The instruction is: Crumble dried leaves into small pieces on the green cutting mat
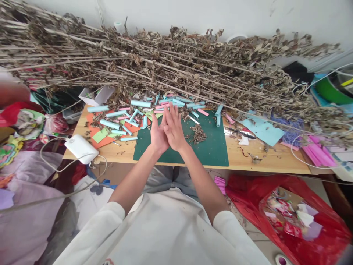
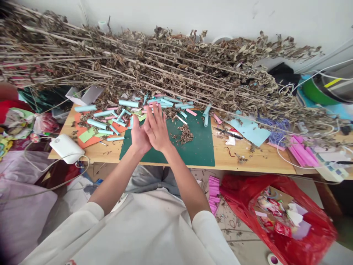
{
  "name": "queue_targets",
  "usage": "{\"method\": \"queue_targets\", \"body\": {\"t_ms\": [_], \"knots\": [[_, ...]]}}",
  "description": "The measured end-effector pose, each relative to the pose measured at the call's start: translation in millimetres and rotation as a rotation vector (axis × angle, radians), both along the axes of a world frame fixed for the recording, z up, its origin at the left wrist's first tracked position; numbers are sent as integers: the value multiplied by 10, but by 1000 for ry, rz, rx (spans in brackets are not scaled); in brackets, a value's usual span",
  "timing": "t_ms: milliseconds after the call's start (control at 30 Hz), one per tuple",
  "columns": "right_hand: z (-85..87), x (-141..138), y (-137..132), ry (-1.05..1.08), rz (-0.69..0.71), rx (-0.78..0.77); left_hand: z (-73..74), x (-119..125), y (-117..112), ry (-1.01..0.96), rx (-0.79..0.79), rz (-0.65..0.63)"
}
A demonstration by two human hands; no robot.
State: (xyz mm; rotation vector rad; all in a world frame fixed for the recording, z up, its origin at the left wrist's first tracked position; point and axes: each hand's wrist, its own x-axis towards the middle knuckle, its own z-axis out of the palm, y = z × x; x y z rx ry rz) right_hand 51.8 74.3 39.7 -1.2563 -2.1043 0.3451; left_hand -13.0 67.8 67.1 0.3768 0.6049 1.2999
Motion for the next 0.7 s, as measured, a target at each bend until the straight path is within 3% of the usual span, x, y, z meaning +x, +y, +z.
{"method": "queue_targets", "body": {"t_ms": [133, 233, 400, 533, 700], "knots": [[123, -84, -11, -20, 48, 39, -39, 84, 4, -17, 30, 125], [192, -65, 85, -19, 12, 37, -31, 129, 15, -35, 12, 112], [12, 55, 43, 68, 41, -37, 20, 38, 49, -61, -7, 56], [42, 14, -38, 42, 53, -49, -20, 166, -30, -19, 52, 214], [210, 33, 56, 16, 19, -46, 5, 136, -31, -55, 13, 56]]}}
